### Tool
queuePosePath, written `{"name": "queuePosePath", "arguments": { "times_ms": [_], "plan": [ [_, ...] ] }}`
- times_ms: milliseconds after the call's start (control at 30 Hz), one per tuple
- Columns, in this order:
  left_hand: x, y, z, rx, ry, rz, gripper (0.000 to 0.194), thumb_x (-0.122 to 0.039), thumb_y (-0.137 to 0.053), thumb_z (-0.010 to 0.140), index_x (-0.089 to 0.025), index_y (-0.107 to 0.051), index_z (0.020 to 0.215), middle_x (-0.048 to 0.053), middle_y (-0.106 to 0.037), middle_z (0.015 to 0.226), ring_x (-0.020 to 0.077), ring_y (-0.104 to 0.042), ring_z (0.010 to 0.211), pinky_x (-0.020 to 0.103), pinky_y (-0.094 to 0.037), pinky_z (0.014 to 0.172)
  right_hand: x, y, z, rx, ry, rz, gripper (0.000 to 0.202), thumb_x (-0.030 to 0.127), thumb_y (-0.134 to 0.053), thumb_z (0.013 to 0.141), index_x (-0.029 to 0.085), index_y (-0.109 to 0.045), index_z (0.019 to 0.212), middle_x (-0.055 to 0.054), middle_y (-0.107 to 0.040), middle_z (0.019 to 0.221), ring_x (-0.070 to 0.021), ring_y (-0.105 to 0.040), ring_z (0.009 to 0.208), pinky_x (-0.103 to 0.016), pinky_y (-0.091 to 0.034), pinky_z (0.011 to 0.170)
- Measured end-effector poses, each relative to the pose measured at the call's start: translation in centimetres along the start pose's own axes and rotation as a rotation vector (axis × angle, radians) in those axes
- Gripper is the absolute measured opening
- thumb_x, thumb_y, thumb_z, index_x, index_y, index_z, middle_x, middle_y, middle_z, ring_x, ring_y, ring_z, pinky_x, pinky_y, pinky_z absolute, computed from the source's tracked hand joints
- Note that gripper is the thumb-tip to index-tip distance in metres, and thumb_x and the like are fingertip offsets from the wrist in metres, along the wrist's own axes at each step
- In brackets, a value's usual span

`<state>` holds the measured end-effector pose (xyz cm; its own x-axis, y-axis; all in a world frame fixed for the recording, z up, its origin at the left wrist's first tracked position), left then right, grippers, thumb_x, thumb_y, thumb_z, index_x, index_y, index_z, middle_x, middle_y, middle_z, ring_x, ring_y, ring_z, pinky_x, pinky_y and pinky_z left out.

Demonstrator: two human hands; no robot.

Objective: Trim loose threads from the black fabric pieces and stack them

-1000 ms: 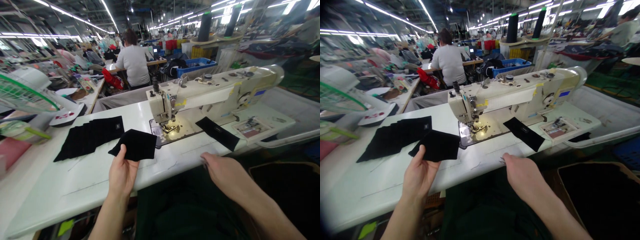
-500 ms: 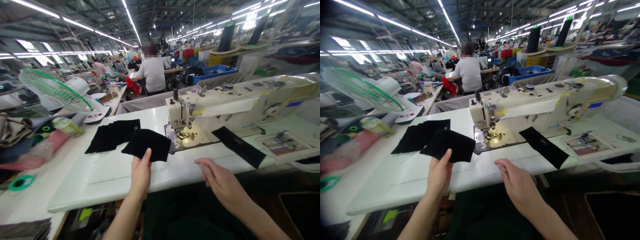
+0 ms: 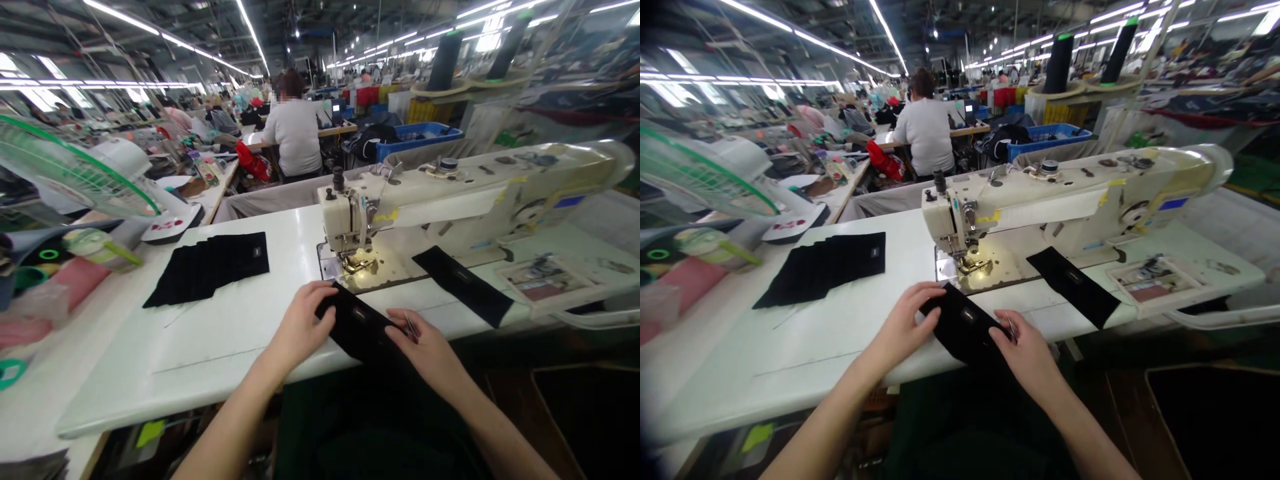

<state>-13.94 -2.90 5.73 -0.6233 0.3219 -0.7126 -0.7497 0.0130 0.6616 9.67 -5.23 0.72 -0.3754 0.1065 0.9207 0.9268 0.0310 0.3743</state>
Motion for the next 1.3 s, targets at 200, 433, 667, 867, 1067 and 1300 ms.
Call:
{"name": "queuePosePath", "arguments": {
  "times_ms": [200, 433, 667, 867, 1067, 1300],
  "plan": [
    [3.0, -1.7, 4.0, 0.054, 0.176, 0.26, 0.006, -0.023, -0.065, 0.078, -0.019, -0.061, 0.079, 0.007, -0.059, 0.084, 0.0266, -0.056, 0.087, 0.042, -0.045, 0.084, 0.0, 0.2, -0.5, 0.024, 0.031, -0.035, 0.032, 0.04, -0.057, 0.082, 0.02, -0.069, 0.104, -0.007, -0.074, 0.097, -0.0237, -0.07, 0.088, -0.039, -0.054, 0.082],
    [3.6, -1.5, 5.8, 0.099, 0.209, 0.059, 0.013, -0.019, -0.062, 0.074, -0.021, -0.05, 0.073, -0.002, -0.055, 0.068, 0.0164, -0.052, 0.065, 0.031, -0.044, 0.065, -0.6, 0.5, -1.4, 0.041, -0.014, -0.071, 0.032, 0.039, -0.059, 0.083, 0.02, -0.066, 0.108, -0.003, -0.071, 0.086, -0.0192, -0.065, 0.073, -0.033, -0.051, 0.07],
    [4.4, -1.3, 8.4, 0.082, 0.169, 0.021, 0.006, -0.019, -0.057, 0.076, -0.02, -0.051, 0.074, -0.003, -0.055, 0.065, 0.0151, -0.053, 0.061, 0.028, -0.043, 0.06, 0.4, -1.8, -2.6, 0.055, 0.101, -0.048, 0.017, 0.038, -0.06, 0.086, 0.022, -0.061, 0.082, 0.003, -0.058, 0.066, -0.0137, -0.053, 0.057, -0.025, -0.044, 0.055],
    [4.2, -2.2, 8.3, 0.056, -0.009, 0.172, 0.009, -0.013, -0.06, 0.076, -0.021, -0.065, 0.079, 0.006, -0.062, 0.09, 0.0236, -0.056, 0.09, 0.04, -0.044, 0.086, 0.3, -2.4, -2.9, 0.188, 0.262, -0.114, 0.019, 0.021, -0.057, 0.086, 0.024, -0.065, 0.103, 0.0, -0.065, 0.08, -0.0152, -0.059, 0.065, -0.026, -0.049, 0.062],
    [1.7, -2.9, 4.9, 0.095, -0.235, 0.164, 0.021, -0.018, -0.054, 0.089, -0.021, -0.074, 0.093, 0.009, -0.065, 0.093, 0.0227, -0.059, 0.089, 0.038, -0.048, 0.084, 0.0, -2.1, -3.0, 0.234, 0.419, -0.151, 0.022, 0.014, -0.047, 0.092, 0.023, -0.062, 0.106, -0.004, -0.067, 0.103, -0.0186, -0.065, 0.093, -0.03, -0.052, 0.08],
    [0.9, -4.0, 2.7, 0.102, -0.134, -0.039, 0.021, -0.008, -0.057, 0.082, -0.019, -0.073, 0.09, 0.008, -0.065, 0.095, 0.0197, -0.062, 0.085, 0.034, -0.053, 0.078, 1.6, -0.9, -2.1, 0.085, 0.506, -0.317, 0.018, 0.022, -0.052, 0.095, 0.021, -0.062, 0.11, -0.004, -0.064, 0.09, -0.0164, -0.063, 0.076, -0.027, -0.049, 0.067]
  ]
}}
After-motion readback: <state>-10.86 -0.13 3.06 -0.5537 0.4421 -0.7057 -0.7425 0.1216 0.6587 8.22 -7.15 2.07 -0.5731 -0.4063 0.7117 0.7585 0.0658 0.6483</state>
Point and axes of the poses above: each hand's wrist, its own z-axis towards the middle knuckle, its own y-axis out of the back of the hand, x = y × z, the point moved 2 cm from there along z, towards the middle knuckle
